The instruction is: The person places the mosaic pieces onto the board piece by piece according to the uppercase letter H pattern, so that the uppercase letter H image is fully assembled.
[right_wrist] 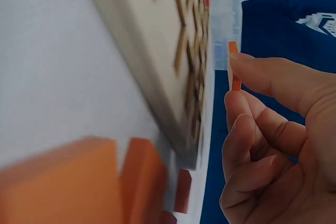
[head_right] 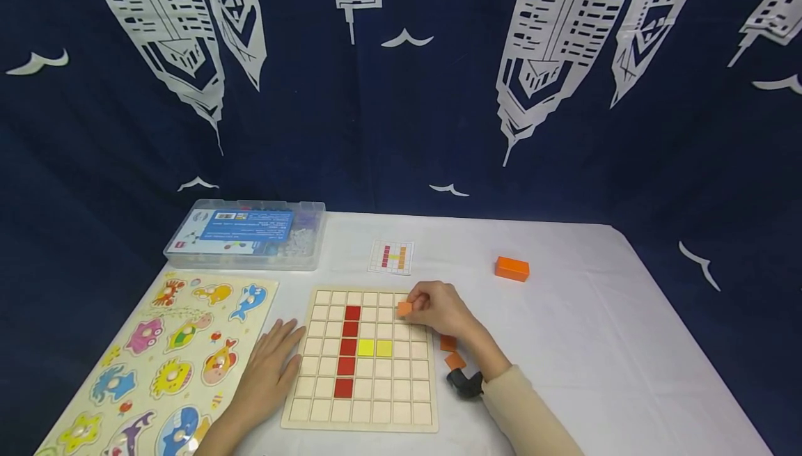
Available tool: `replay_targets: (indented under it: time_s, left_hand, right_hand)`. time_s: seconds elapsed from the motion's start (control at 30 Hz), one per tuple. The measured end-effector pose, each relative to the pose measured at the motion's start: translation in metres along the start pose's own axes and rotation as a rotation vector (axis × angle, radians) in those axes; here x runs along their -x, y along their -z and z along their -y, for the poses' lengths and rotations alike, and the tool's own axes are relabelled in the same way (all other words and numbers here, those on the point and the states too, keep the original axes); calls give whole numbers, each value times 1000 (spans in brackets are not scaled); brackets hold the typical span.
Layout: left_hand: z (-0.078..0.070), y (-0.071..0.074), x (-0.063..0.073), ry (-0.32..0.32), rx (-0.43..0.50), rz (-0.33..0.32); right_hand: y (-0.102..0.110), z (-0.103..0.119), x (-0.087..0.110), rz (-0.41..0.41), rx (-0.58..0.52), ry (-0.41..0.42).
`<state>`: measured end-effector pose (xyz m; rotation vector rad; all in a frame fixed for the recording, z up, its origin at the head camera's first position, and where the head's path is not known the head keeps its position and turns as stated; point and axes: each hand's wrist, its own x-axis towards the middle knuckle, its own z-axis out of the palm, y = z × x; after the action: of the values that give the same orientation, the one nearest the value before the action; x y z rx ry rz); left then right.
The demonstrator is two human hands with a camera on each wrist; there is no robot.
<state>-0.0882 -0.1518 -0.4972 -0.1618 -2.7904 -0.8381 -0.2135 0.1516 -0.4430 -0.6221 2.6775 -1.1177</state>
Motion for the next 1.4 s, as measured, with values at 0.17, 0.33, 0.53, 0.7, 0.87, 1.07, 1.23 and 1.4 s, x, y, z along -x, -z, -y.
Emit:
replay_targets:
  time_s: [0.17, 0.33, 0.53, 0.7, 0.87, 1.07, 1.23, 1.4]
  left_hand:
    - [-1, 0, -1, 1, 1, 3]
    - [-1, 0, -1, -4, 1, -3]
    - [-1, 0, -1, -12, -4, -13]
    - [0, 1, 0, -19, 0, -25]
    - [0, 1, 1, -21, -5, -22]
    - [0, 1, 1, -22, -11, -27]
    - [-1, 1, 1, -17, -7, -22]
    - [-1, 2, 1, -11, -7, -15]
  right_hand:
    - [-4, -2, -3, 15, 31, 16]
    - [-7, -2, -4, 34, 35, 27]
    - [-9, -2, -4, 40, 34, 28]
    - [-10, -2, -4, 40, 49, 35]
    - [-8, 0, -3, 30, 44, 10]
    - [-4, 5, 3, 2, 24, -2]
    - [0, 6, 13, -9, 29, 10]
    - [8, 4, 28, -27, 36, 24]
